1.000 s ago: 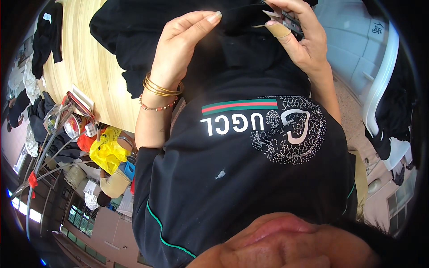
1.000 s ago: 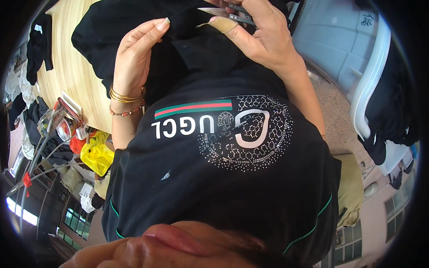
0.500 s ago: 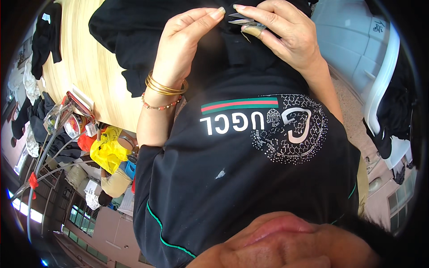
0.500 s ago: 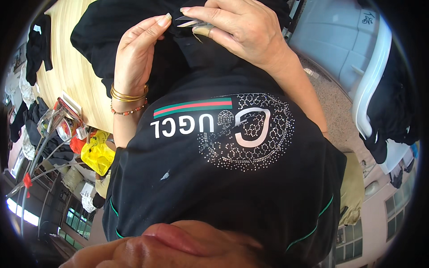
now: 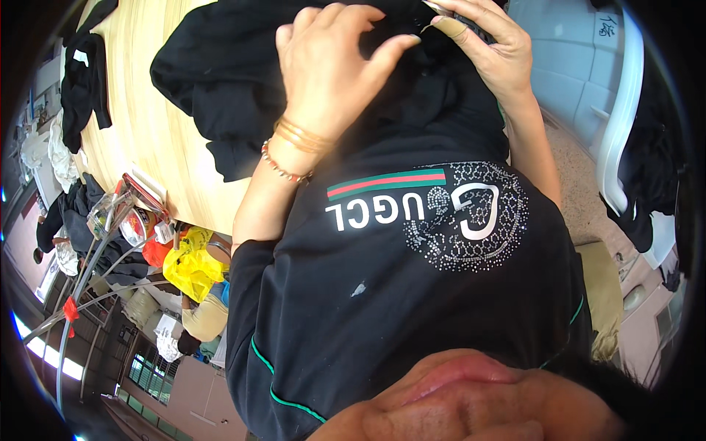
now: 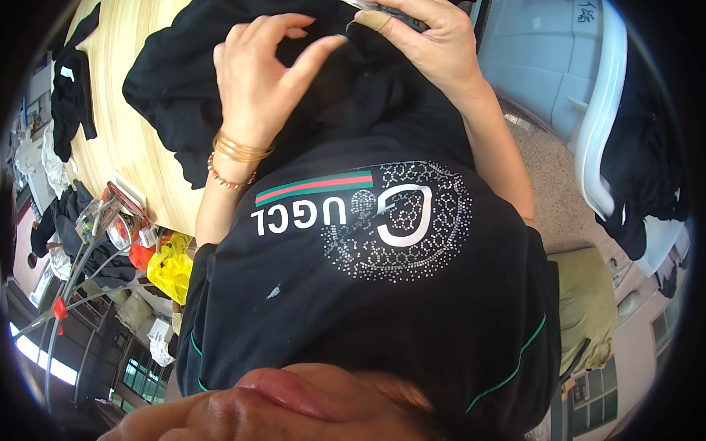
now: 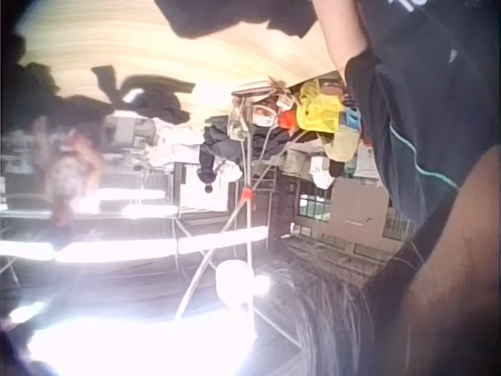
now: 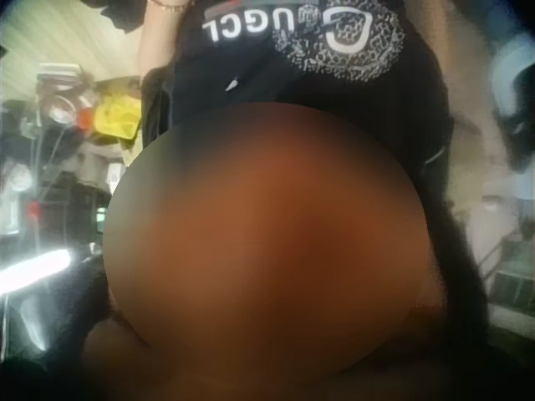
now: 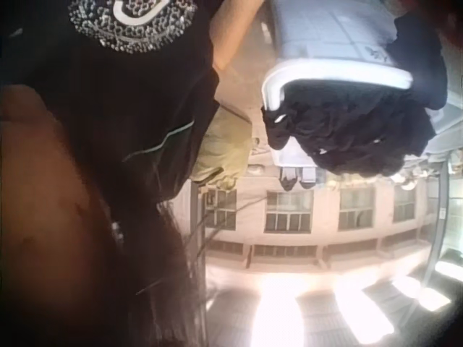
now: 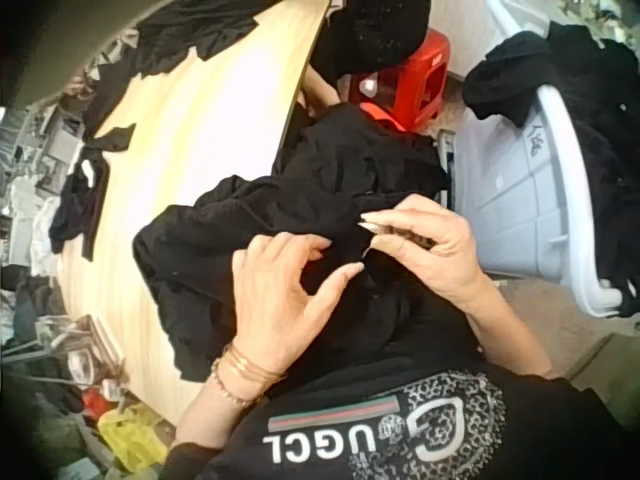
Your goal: Trimming loose threads from black garments using small thread snips.
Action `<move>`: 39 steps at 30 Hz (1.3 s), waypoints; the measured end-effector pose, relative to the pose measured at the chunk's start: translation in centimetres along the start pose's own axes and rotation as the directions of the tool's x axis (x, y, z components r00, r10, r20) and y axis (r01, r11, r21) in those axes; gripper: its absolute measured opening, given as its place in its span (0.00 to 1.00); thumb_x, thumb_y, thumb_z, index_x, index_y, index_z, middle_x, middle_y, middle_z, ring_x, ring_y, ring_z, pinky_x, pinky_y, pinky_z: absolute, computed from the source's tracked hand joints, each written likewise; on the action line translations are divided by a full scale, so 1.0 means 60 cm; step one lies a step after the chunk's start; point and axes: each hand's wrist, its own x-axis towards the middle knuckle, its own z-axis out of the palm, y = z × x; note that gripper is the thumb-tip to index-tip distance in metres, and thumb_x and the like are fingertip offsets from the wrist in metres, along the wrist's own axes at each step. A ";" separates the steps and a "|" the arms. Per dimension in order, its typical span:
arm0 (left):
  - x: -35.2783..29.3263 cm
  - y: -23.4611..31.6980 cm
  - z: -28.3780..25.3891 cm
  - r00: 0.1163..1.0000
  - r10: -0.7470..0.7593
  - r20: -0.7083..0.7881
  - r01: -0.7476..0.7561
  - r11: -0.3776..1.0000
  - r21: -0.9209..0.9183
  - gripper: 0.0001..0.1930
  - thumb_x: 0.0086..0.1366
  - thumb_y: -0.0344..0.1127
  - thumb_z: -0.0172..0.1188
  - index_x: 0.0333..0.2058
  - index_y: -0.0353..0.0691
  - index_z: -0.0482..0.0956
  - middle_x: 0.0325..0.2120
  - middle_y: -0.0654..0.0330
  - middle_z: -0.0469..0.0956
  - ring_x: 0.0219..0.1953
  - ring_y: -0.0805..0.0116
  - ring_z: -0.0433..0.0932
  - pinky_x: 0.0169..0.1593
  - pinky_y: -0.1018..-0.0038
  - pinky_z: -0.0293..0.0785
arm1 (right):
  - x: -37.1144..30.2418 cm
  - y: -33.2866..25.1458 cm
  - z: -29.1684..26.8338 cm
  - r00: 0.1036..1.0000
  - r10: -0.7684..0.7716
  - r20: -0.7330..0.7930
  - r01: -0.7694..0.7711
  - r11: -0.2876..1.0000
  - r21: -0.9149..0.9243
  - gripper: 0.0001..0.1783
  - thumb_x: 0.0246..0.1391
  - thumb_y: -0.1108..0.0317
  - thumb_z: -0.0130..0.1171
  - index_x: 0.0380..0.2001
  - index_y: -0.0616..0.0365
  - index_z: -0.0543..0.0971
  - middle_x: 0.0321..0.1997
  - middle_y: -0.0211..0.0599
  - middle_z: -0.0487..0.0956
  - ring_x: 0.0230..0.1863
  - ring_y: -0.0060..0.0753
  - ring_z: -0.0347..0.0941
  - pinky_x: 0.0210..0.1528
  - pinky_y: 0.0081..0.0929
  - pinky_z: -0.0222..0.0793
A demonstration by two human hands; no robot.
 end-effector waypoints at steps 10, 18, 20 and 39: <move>0.006 0.015 0.078 0.998 0.064 -0.001 -0.064 0.993 0.096 0.07 0.53 0.36 0.62 0.32 0.47 0.76 0.31 0.60 0.73 0.35 0.61 0.74 0.34 0.64 0.68 | -0.010 0.016 0.004 0.912 0.370 -0.175 -0.342 0.924 0.171 0.18 0.60 0.78 0.59 0.54 0.67 0.78 0.56 0.41 0.79 0.54 0.28 0.76 0.59 0.24 0.71; 0.004 0.013 0.106 0.986 0.084 -0.142 -0.059 0.983 0.173 0.04 0.53 0.36 0.58 0.27 0.44 0.78 0.27 0.63 0.69 0.33 0.66 0.72 0.34 0.70 0.66 | -0.018 0.097 -0.042 0.955 0.266 -0.134 -0.244 0.957 0.158 0.20 0.64 0.76 0.56 0.59 0.65 0.75 0.59 0.33 0.77 0.48 0.14 0.73 0.41 0.09 0.64; 0.009 0.010 0.105 0.986 0.086 -0.143 -0.075 0.994 0.082 0.04 0.53 0.36 0.59 0.26 0.44 0.78 0.26 0.63 0.70 0.33 0.65 0.73 0.35 0.69 0.68 | -0.021 0.092 -0.051 0.952 0.267 -0.149 -0.243 0.956 0.163 0.20 0.64 0.76 0.56 0.59 0.66 0.75 0.59 0.35 0.77 0.48 0.15 0.74 0.44 0.11 0.66; 0.005 -0.038 -0.009 0.802 -0.342 0.490 0.459 -0.172 -0.871 0.10 0.66 0.31 0.64 0.44 0.35 0.84 0.37 0.64 0.84 0.32 0.85 0.75 0.32 0.86 0.62 | 0.016 -0.012 0.014 0.959 -0.271 0.078 0.282 0.924 -0.260 0.24 0.45 0.76 0.71 0.50 0.57 0.83 0.35 0.35 0.80 0.34 0.27 0.78 0.36 0.22 0.74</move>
